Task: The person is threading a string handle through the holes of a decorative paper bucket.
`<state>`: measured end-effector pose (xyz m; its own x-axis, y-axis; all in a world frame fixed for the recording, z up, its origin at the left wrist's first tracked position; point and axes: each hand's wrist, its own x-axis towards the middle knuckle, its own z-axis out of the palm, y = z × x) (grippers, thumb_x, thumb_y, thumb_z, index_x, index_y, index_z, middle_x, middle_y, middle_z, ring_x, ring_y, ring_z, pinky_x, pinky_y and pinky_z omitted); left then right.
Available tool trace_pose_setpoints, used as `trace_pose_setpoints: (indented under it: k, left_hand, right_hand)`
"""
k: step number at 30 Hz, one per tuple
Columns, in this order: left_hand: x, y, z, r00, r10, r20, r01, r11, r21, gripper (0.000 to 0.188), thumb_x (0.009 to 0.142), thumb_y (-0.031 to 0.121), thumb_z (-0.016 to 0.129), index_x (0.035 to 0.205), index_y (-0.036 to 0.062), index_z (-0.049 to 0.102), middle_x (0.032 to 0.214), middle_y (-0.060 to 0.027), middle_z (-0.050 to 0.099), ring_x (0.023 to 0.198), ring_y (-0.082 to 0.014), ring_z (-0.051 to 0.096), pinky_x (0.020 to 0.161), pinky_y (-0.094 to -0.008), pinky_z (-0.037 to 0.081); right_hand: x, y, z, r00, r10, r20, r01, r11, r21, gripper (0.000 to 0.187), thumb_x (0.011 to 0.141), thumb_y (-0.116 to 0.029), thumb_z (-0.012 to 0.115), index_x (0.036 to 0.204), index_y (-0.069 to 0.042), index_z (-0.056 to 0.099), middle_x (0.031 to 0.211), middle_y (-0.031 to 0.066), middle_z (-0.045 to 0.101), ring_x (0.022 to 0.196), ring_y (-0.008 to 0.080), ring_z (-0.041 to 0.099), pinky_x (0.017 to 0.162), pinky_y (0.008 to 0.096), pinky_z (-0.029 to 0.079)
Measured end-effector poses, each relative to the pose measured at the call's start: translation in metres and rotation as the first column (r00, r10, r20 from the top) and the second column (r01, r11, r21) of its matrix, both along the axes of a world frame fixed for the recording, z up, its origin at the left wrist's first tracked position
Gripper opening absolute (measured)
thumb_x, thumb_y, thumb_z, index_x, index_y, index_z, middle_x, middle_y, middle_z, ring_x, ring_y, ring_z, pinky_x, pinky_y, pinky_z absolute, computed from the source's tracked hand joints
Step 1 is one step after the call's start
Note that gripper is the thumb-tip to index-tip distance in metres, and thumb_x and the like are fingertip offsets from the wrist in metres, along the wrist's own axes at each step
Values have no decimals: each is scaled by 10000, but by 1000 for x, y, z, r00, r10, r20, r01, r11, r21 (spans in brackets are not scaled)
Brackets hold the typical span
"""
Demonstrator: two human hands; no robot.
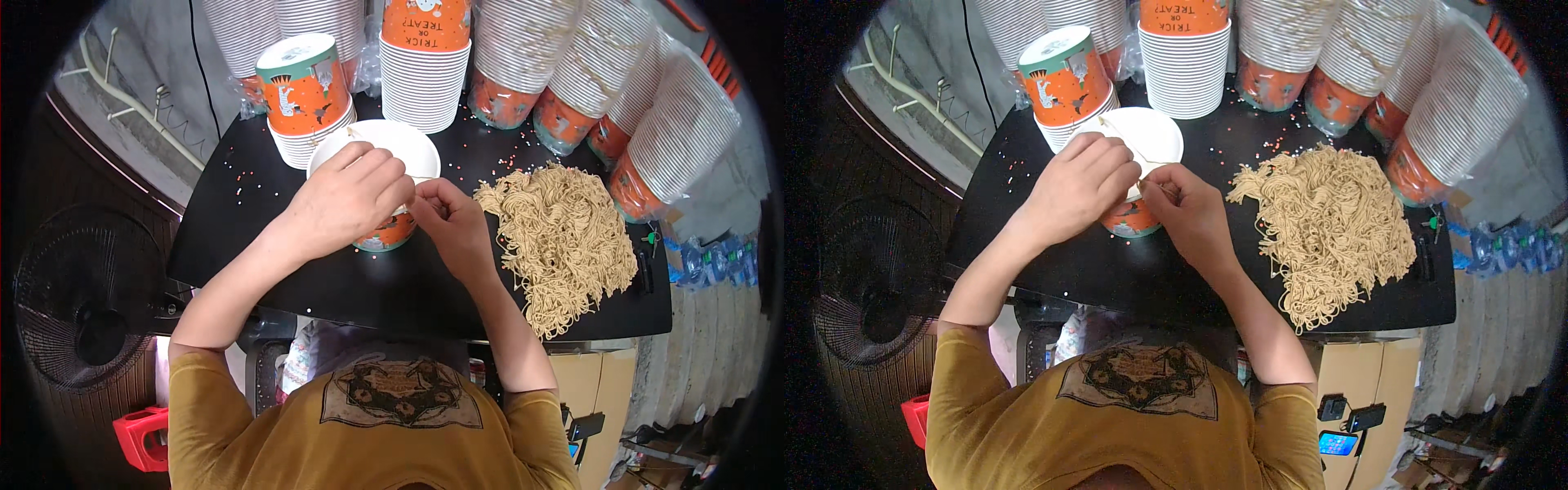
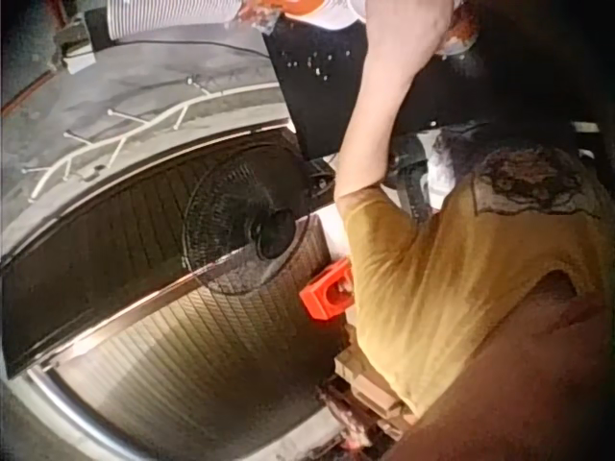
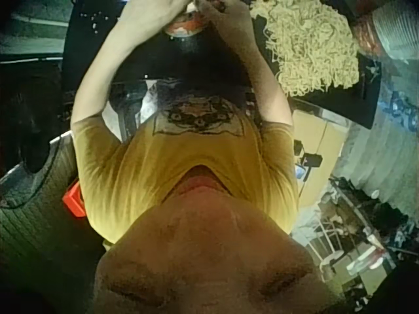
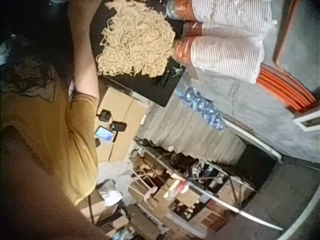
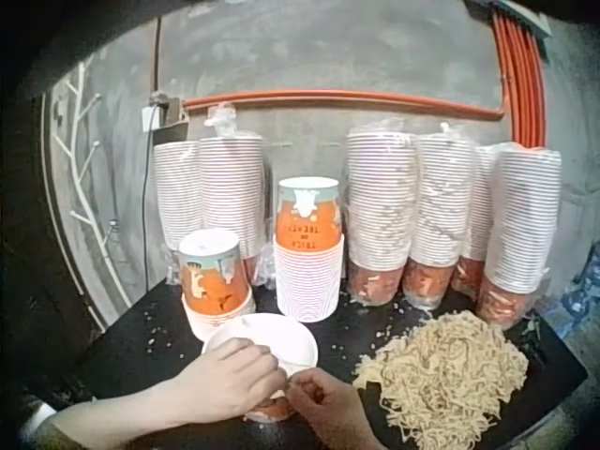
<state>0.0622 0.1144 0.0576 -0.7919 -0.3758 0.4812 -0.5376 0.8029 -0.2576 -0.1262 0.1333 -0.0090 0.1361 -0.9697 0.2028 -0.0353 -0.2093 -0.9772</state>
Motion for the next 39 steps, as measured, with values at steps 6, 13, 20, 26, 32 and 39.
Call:
trace_pose_setpoints:
  k: [6, 13, 20, 26, 32, 39]
  left_hand:
    - [2, -7, 2, 999, -31, -6, 30, 992, -123, 250, 720, 111, 687, 935, 51, 573, 955, -96, 570, 934, -276, 583, 832, -381, 473]
    - [6, -8, -8, 891, 228, -392, -114, 950, 292, 104, 862, 84, 621, 942, 47, 565, 841, -83, 590, 819, -260, 615, 767, -349, 494]
    - [8, -5, -12, 866, 329, -376, 184, 491, 852, 216, 898, 138, 632, 1051, 3, 562, 762, -57, 596, 760, -160, 609, 727, -320, 489]
    - [-8, -1, -1, 868, 410, -282, 125, 368, 921, 159, 907, 79, 647, 1030, 12, 571, 778, 32, 505, 775, -56, 495, 721, -230, 441]
    - [-8, -5, -3, 838, 434, -331, 219, 288, 932, 147, 916, 94, 659, 1019, 32, 574, 788, 48, 500, 779, -56, 485, 739, -226, 435]
    - [-8, -8, -8, 839, 417, -349, 233, 304, 924, 130, 915, 74, 649, 1013, 41, 570, 806, 46, 527, 772, -52, 490, 736, -217, 426]
  right_hand:
    - [1, 0, 1, 999, -16, -37, 16, 1000, 3, 143, 927, -150, 653, 941, -9, 635, 694, -63, 513, 654, 16, 434, 574, 204, 384]
    - [0, 1, 4, 1000, 3, 0, -3, 998, 65, 167, 927, -173, 659, 949, -9, 643, 718, -54, 543, 677, 21, 457, 605, 203, 402]
    - [-3, 3, 12, 1000, 21, 8, -22, 991, 129, 177, 931, -170, 658, 981, -1, 658, 746, -28, 607, 694, 32, 518, 622, 213, 436]
    - [-4, 1, 11, 999, 31, 30, -34, 992, 124, 170, 935, -154, 652, 1010, -3, 670, 766, -12, 642, 715, 33, 558, 636, 213, 457]
    - [-10, 1, 11, 999, 31, 21, -33, 993, 112, 153, 939, -137, 640, 1006, -3, 667, 779, -24, 634, 719, 27, 548, 640, 201, 449]
    - [-10, -1, 5, 997, 34, 70, -39, 996, 74, 144, 942, -139, 637, 1006, -12, 657, 782, -40, 615, 720, 19, 529, 631, 198, 439]
